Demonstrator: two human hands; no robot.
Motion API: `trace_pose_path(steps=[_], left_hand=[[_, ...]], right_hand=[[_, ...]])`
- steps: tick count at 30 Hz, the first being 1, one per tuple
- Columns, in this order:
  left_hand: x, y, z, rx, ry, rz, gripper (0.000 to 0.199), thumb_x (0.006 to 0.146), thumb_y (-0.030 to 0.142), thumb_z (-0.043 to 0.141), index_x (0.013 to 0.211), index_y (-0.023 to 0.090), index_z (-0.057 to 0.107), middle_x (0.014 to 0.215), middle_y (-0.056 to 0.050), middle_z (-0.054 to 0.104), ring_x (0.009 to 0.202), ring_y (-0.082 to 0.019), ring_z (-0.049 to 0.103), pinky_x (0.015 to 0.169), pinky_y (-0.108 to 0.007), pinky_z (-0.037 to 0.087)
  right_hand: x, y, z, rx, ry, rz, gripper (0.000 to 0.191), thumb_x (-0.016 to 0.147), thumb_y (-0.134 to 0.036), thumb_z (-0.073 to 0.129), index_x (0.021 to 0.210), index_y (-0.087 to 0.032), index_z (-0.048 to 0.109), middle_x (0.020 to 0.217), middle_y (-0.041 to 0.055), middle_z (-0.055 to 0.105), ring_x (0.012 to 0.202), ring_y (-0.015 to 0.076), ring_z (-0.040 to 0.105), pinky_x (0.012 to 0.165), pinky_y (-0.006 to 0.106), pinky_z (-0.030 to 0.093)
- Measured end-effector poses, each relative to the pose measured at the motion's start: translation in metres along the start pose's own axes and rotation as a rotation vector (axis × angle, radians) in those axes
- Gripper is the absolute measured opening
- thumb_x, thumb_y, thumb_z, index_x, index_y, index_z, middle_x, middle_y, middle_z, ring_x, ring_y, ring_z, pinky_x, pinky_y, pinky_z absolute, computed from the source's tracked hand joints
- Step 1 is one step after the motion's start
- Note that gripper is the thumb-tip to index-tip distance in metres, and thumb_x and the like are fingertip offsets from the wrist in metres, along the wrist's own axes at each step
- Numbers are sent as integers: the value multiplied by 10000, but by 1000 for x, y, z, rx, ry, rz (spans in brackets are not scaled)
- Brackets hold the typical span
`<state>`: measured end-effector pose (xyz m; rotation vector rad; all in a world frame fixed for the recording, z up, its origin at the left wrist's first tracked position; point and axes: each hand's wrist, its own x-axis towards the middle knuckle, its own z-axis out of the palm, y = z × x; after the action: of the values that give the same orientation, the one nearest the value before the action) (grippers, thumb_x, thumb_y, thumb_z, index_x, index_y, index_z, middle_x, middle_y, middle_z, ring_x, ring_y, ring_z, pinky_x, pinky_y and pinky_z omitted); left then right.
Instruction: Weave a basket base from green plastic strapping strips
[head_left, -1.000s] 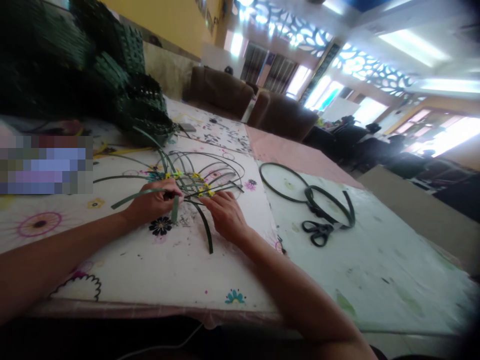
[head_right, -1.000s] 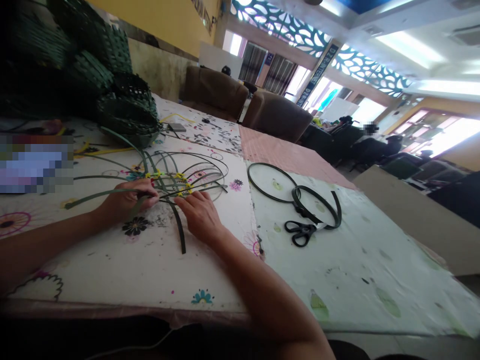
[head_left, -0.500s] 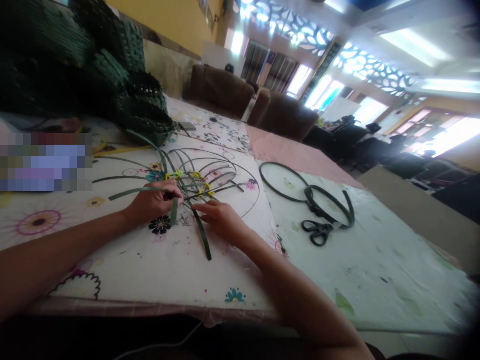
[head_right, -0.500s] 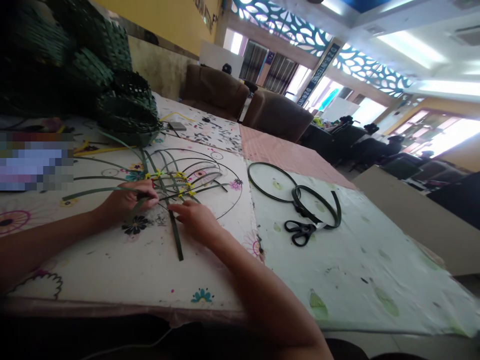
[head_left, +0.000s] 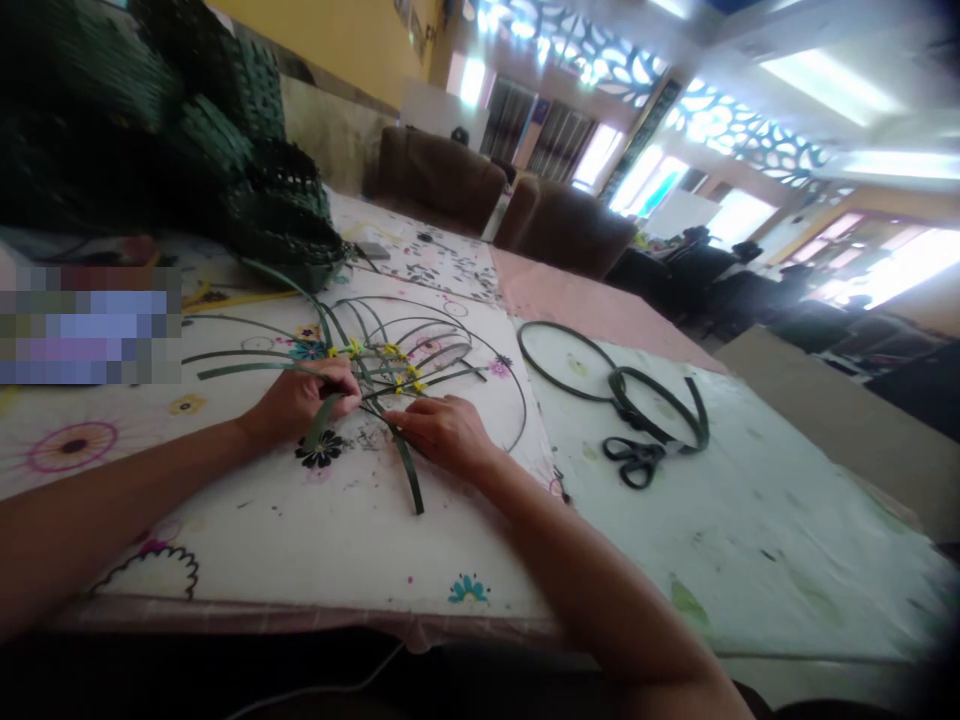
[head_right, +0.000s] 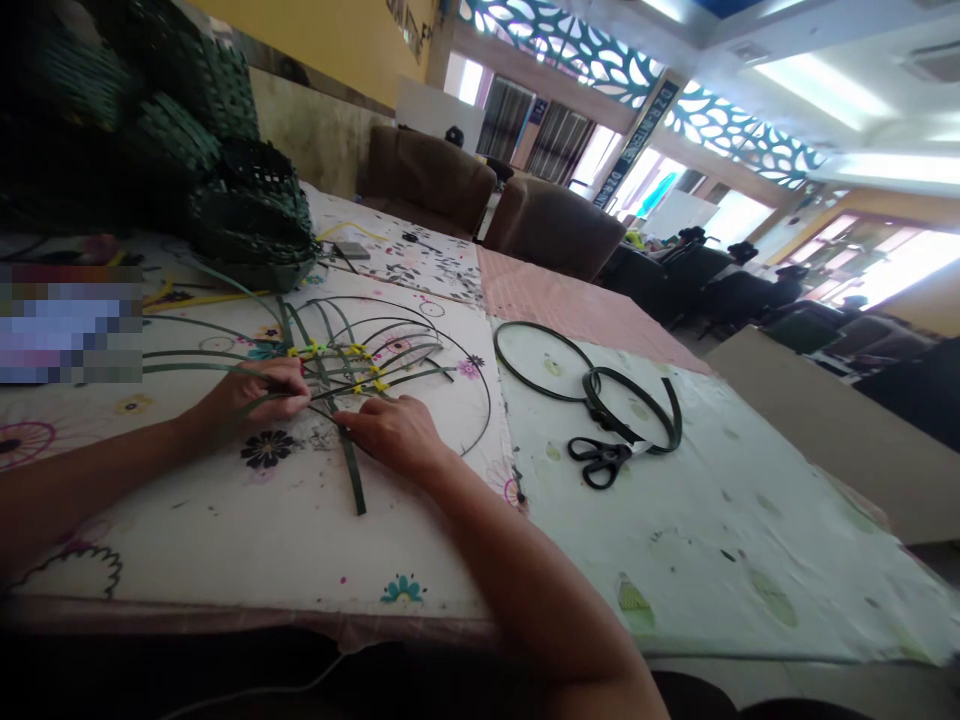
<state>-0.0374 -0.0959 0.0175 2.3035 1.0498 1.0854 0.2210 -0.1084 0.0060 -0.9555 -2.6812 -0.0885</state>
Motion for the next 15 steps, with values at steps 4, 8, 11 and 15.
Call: trace_pose_path(steps=[4,8,11,15], left_hand=[[-1,1,-1,-26,-15,10,221,876,318,594,713,176,645,716,-20,601,690,-151,568,694,-268,465],[-3,-2,0,-74,-8,19,233,890,314,609,706,177,643,721,-16,599,687,-140,553,699,-260,460],[-4,-5,1,-102,-22,11,224,904,312,616,731,175,655,737,-15,600,692,-135,547,677,-249,447],[-5,-6,0,-134,-47,-20,226,907,328,630,745,174,661,759,-14,600,706,-132,547,670,-241,446]], right_hand=[[-1,5,2,-14,12,-37,342,1085,-323,472,1321,-299,718,891,7,747,676,109,552,619,291,293],[-2,7,-3,-47,-4,-119,328,1088,-269,460,1287,-264,720,918,18,744,695,120,546,614,297,277],[-2,7,-8,-86,-17,-170,310,1084,-240,458,1258,-244,715,921,27,731,702,127,533,618,296,275],[-1,9,-9,-67,-33,-188,308,1074,-220,469,1256,-227,717,902,27,721,720,135,547,634,295,295]])
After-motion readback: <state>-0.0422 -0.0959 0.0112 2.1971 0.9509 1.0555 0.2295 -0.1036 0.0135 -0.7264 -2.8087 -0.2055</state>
